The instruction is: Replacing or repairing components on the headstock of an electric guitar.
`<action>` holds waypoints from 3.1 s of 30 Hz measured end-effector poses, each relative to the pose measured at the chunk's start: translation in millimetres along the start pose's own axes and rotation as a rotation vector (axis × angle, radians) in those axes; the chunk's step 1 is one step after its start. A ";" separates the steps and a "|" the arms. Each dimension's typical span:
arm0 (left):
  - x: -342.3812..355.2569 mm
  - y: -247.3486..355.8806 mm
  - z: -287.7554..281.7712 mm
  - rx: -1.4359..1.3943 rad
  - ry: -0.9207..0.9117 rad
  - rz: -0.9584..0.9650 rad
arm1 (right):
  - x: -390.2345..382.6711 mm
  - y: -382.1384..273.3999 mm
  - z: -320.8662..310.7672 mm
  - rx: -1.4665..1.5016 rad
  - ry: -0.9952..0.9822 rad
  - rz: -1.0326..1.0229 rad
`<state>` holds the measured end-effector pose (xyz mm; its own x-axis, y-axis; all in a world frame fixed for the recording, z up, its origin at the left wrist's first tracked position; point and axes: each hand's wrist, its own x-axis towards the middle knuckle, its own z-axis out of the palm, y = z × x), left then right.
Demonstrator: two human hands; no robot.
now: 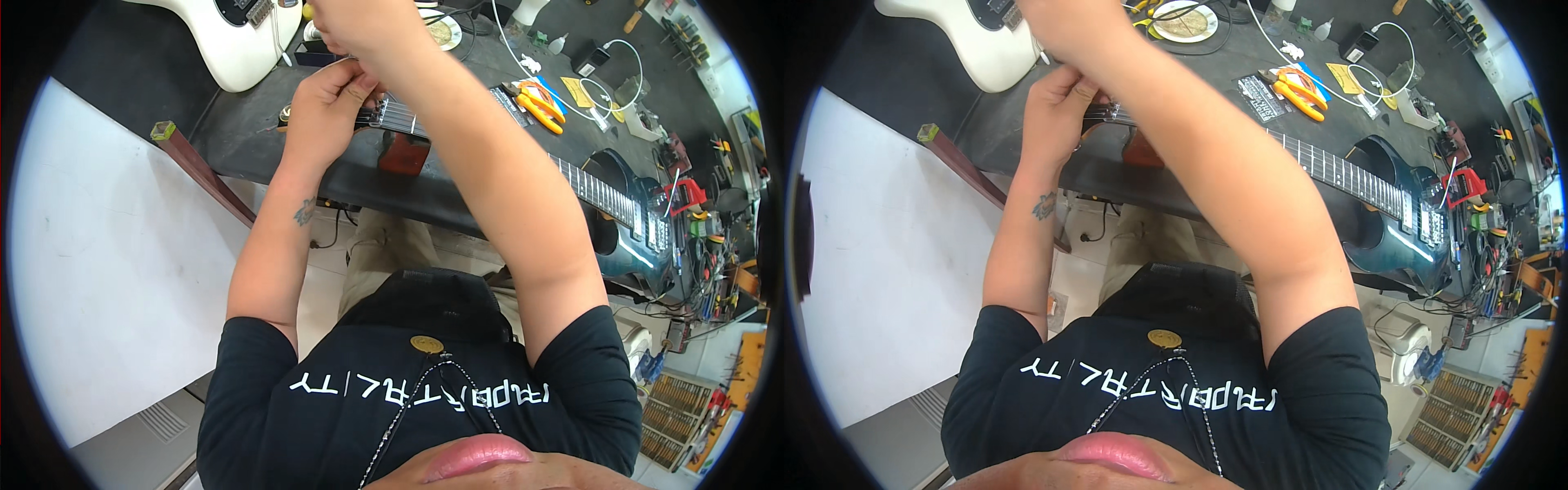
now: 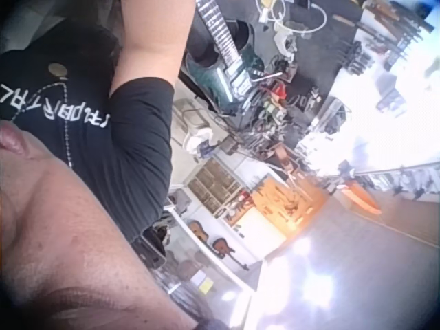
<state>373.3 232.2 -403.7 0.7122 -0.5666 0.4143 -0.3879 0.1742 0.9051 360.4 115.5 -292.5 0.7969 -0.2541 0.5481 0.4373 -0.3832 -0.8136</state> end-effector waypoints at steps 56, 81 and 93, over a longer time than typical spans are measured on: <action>16.8 -6.4 6.4 -0.179 0.015 0.011 | -9.6 -14.6 -58.7 0.247 -0.330 0.182; 16.0 -3.2 6.0 -0.141 0.033 -0.050 | 13.6 -2.6 -31.3 0.791 -0.505 0.483; 11.2 3.0 7.1 -0.069 0.028 -0.046 | 13.5 36.6 -1.7 -0.029 -0.049 -0.182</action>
<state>375.9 220.7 -397.1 0.7445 -0.5531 0.3740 -0.3141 0.2042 0.9272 386.5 96.5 -314.6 0.7252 -0.1346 0.6753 0.5648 -0.4446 -0.6952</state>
